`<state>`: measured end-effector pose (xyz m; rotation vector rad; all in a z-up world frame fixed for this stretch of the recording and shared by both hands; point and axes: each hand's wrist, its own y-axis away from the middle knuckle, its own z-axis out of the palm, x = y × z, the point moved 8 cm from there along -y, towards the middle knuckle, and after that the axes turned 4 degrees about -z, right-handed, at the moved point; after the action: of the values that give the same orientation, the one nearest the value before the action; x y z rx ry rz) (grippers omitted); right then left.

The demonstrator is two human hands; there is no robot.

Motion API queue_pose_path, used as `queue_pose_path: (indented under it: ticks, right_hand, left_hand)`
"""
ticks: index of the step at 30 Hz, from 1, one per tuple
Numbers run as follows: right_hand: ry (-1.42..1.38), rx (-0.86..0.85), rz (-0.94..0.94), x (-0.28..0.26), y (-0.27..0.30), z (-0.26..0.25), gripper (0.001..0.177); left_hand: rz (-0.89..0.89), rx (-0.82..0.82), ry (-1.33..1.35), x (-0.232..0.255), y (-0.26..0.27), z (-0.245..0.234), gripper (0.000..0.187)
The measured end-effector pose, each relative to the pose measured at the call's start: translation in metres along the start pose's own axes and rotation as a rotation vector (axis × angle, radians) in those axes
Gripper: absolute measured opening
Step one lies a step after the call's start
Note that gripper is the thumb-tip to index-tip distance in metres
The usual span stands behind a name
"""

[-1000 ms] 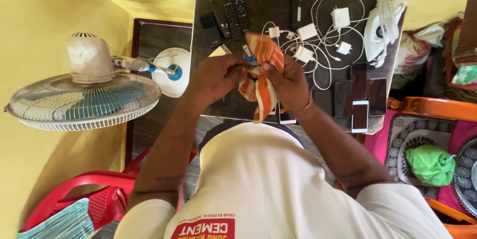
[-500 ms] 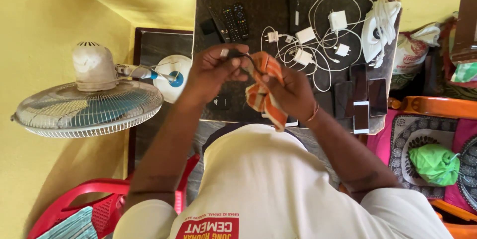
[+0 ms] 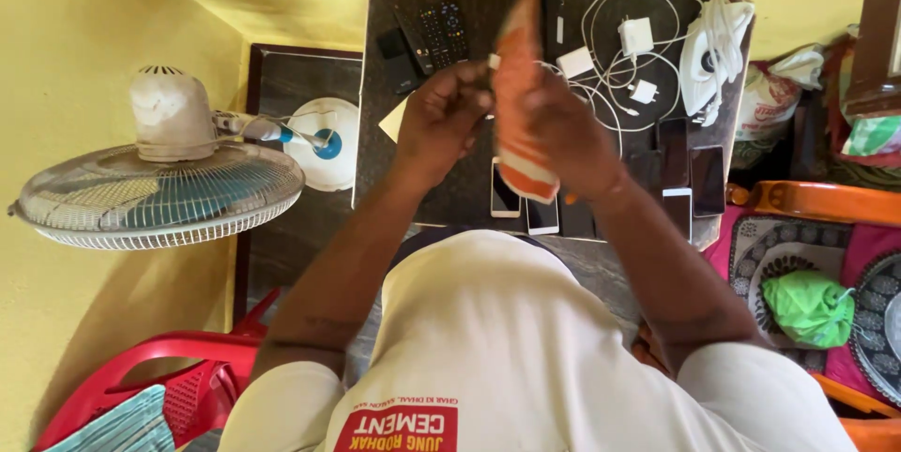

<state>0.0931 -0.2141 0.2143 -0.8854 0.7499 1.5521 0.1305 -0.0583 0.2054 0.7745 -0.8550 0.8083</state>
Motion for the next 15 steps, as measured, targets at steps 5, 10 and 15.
queue_pose_path:
  ticks: [5,10,15]
  right_hand:
    - [0.745,-0.066,-0.276,-0.042,-0.017,0.057,0.022]
    - [0.405,0.109,-0.179,-0.033,-0.022,0.025,0.019]
    - [0.261,0.161,-0.204,-0.049,-0.024,0.013,0.027]
  left_hand:
    - [0.230,-0.018,0.178,0.008,0.001,0.005,0.012]
    - [0.225,-0.162,0.035,0.032,0.033,0.025,0.017]
    - [0.210,-0.062,-0.466,0.072,0.064,0.035,0.025]
